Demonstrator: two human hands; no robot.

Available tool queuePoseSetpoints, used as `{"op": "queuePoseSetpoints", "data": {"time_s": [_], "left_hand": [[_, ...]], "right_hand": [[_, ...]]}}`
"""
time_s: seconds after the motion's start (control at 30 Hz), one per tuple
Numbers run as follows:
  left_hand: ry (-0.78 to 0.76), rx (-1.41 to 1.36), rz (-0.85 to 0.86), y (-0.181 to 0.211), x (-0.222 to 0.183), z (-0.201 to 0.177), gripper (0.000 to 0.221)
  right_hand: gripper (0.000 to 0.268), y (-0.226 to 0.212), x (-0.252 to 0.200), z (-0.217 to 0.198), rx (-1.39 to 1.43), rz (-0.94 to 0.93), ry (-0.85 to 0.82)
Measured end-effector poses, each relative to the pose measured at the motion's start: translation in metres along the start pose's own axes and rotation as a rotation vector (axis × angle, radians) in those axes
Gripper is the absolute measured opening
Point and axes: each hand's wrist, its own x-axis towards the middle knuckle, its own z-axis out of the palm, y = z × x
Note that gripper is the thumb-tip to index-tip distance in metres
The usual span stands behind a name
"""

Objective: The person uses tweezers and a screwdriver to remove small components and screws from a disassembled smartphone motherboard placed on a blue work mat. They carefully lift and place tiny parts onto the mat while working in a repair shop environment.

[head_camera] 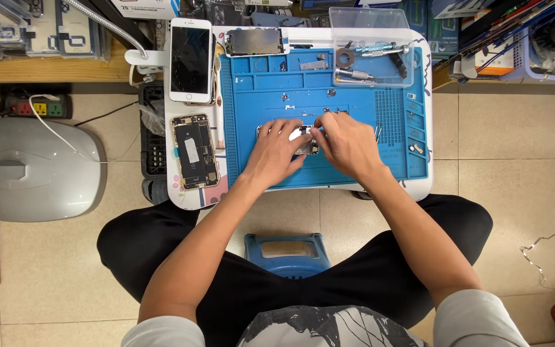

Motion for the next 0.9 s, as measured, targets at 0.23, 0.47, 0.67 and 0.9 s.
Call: {"op": "queuePoseSetpoints", "data": {"time_s": [0.23, 0.47, 0.67, 0.9], "left_hand": [[0.031, 0.009, -0.002, -0.0008, 0.0036, 0.0084, 0.037], [0.005, -0.008, -0.009, 0.0015, 0.0042, 0.0024, 0.039], [0.0, -0.018, -0.007, 0.0001, 0.0022, 0.0022, 0.04], [0.021, -0.013, -0.008, -0.0007, 0.0028, 0.0054, 0.038]], "right_hand": [[0.005, -0.0007, -0.0027, 0.0085, -0.04, 0.0, 0.044], [0.01, 0.0002, -0.0035, 0.0046, 0.016, 0.032, 0.063], [0.01, 0.0011, -0.002, 0.0042, 0.016, 0.038, 0.064], [0.011, 0.0029, -0.0027, 0.0067, 0.035, 0.0, 0.054]]}}
